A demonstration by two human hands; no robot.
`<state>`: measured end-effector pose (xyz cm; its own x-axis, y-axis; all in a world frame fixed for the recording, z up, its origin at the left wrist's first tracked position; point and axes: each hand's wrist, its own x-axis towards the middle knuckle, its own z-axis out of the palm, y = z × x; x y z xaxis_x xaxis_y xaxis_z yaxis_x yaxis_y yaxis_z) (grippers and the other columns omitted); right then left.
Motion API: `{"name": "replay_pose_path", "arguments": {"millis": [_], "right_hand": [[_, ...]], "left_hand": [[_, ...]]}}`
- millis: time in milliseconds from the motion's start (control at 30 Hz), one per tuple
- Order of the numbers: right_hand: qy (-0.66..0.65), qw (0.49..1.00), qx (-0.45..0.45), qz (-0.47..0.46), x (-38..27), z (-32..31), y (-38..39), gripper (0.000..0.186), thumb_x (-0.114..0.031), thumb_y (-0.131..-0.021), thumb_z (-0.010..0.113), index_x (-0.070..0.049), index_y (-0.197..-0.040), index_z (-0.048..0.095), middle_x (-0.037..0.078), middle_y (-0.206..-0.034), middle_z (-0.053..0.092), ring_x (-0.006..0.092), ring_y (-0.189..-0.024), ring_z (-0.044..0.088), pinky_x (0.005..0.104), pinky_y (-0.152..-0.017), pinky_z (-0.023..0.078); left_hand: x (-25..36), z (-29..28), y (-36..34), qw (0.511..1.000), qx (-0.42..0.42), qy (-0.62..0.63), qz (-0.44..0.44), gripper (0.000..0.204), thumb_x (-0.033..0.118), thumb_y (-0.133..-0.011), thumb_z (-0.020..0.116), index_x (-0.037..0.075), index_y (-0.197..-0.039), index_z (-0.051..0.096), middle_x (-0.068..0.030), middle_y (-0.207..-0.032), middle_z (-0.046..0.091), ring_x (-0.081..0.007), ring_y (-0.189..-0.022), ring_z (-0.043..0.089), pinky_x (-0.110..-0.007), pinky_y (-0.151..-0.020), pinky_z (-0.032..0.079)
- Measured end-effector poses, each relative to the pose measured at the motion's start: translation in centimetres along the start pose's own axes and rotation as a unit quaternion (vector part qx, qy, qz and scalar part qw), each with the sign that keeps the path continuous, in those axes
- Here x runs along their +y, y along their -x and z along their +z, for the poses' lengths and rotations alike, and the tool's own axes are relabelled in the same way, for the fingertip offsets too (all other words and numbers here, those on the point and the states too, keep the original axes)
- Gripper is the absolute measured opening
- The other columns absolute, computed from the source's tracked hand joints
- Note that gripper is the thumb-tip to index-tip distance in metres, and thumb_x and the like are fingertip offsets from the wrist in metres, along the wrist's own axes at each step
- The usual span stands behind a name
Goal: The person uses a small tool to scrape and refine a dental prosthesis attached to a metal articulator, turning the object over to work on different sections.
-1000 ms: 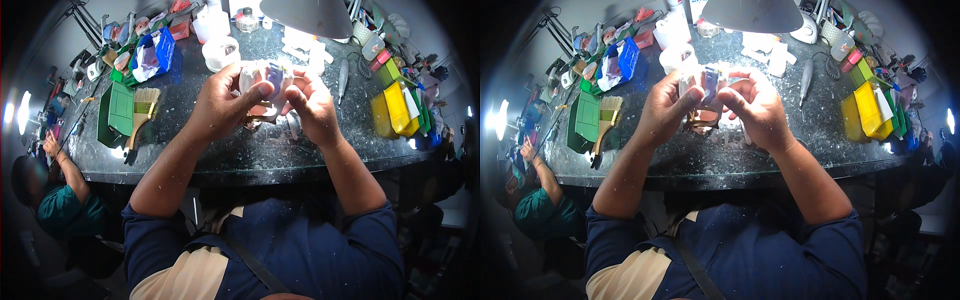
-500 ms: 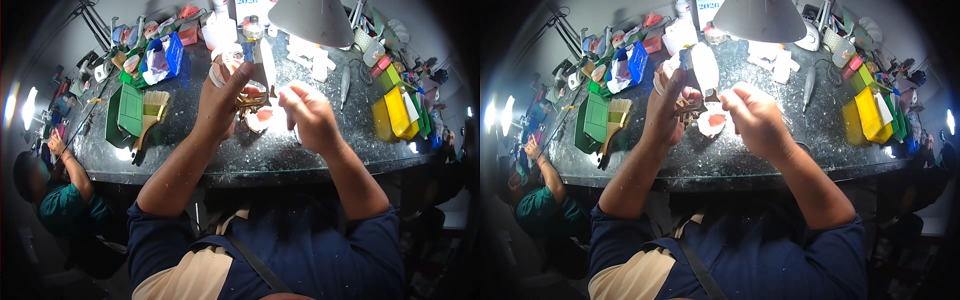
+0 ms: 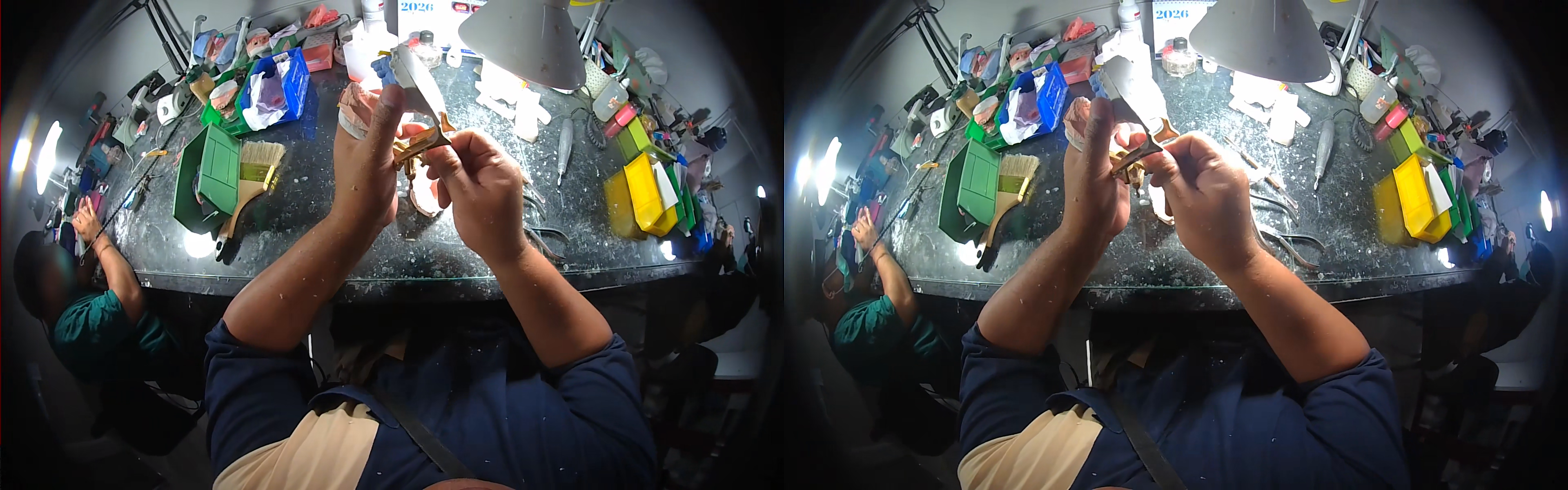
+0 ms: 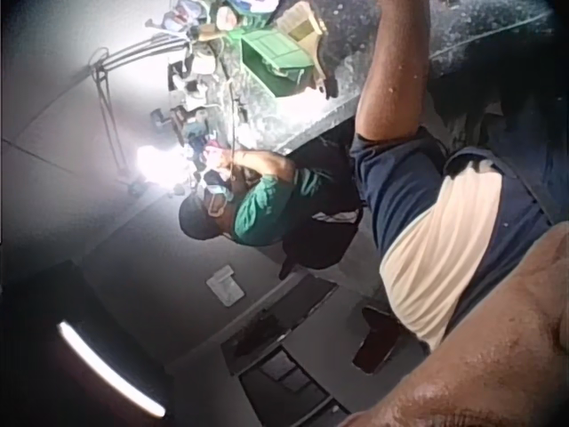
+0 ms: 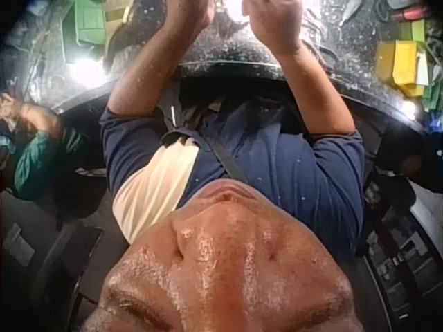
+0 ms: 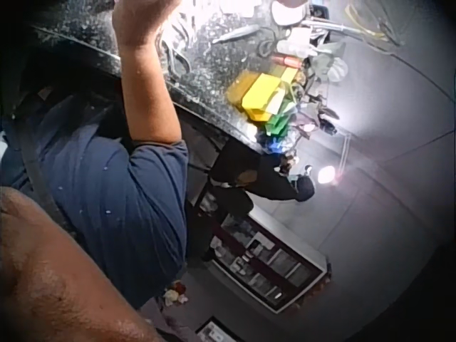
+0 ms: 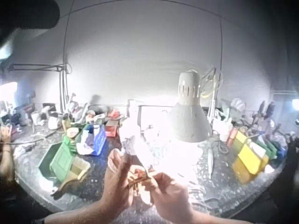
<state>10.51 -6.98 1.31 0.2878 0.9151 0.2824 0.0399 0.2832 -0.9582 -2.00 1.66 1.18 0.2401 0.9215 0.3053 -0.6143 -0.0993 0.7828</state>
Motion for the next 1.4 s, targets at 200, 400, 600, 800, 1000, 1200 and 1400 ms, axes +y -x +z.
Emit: {"name": "replay_pose_path", "arguments": {"millis": [200,400,600,800,1000,1200,1400], "right_hand": [[0.018,0.999,-0.004,-0.042,0.6,0.1,-0.3,0.017,-0.021,-0.11,0.073,-0.004,-0.107,0.072,-0.004,-0.078,0.067,0.0019,-0.063,0.055,0.0233,-0.057,0.044],[0.308,0.941,-0.066,-0.122,-2.1,-5.3,0.6,0.02,-0.024,-0.106,0.077,-0.006,-0.112,0.075,0.004,-0.083,0.077,0.0108,-0.07,0.071,0.0265,-0.064,0.055],[0.614,0.768,-0.17,-0.066,-4.6,-16.0,4.1,0.046,-0.035,-0.085,0.091,-0.006,-0.116,0.072,0.014,-0.117,0.074,0.0334,-0.115,0.072,0.0435,-0.098,0.057],[0.6,0.778,-0.172,-0.065,-3.8,-17.2,5.8,0.037,-0.026,-0.086,0.089,-0.004,-0.109,0.071,0.015,-0.11,0.068,0.0378,-0.108,0.068,0.0461,-0.096,0.055],[0.576,0.806,-0.133,0.032,-3.4,-18.3,5.7,0.023,-0.015,-0.086,0.082,-0.002,-0.096,0.067,0.015,-0.098,0.067,0.0369,-0.099,0.068,0.046,-0.09,0.055],[0.507,0.844,-0.136,0.113,-3.4,-18.4,5.5,0.022,-0.014,-0.089,0.078,-0.002,-0.095,0.062,0.015,-0.092,0.065,0.0327,-0.087,0.066,0.0412,-0.082,0.052],[0.367,0.922,-0.087,0.092,-2.6,-18.4,5.5,0.019,-0.016,-0.103,0.069,-0.005,-0.109,0.055,0.008,-0.088,0.068,0.0169,-0.078,0.062,0.0321,-0.075,0.051]], "left_hand": [[-0.2,0.5,-0.2,0.995,-0.014,0.081,-0.053,0.06,0.051,-0.104,0.077,0.007,-0.137,0.054,-0.0048,-0.113,0.064,-0.0148,-0.091,0.068,-0.032,-0.082,0.06],[-0.1,-0.7,-0.6,0.998,-0.01,0.063,-0.018,0.052,0.05,-0.103,0.078,0.011,-0.128,0.052,-0.0062,-0.105,0.065,-0.0164,-0.08,0.07,-0.037,-0.072,0.067],[1.0,0.3,-0.5,1.0,-0.006,0.019,-0.004,0.077,0.064,-0.101,0.073,-0.001,-0.138,0.058,-0.0089,-0.116,0.068,-0.0175,-0.098,0.072,-0.041,-0.082,0.069],[0.8,0.5,-0.4,0.995,0.037,0.091,-0.017,0.051,0.062,-0.1,0.075,0.017,-0.117,0.057,0.0042,-0.093,0.056,-0.0102,-0.087,0.068,-0.044,-0.08,0.07],[1.5,0.7,-0.2,0.995,0.014,0.094,-0.03,0.06,0.064,-0.099,0.076,0.013,-0.127,0.059,0.0057,-0.087,0.052,-0.0086,-0.083,0.065,-0.045,-0.082,0.069],[1.6,0.1,-0.3,0.995,0.03,0.092,-0.032,0.065,0.065,-0.098,0.076,0.011,-0.132,0.059,0.0055,-0.087,0.053,-0.0095,-0.084,0.066,-0.045,-0.083,0.068],[1.4,0.3,-0.6,0.995,0.005,0.101,-0.025,0.066,0.063,-0.099,0.076,0.008,-0.131,0.059,0.0045,-0.087,0.056,-0.0096,-0.084,0.066,-0.045,-0.082,0.068]]}}
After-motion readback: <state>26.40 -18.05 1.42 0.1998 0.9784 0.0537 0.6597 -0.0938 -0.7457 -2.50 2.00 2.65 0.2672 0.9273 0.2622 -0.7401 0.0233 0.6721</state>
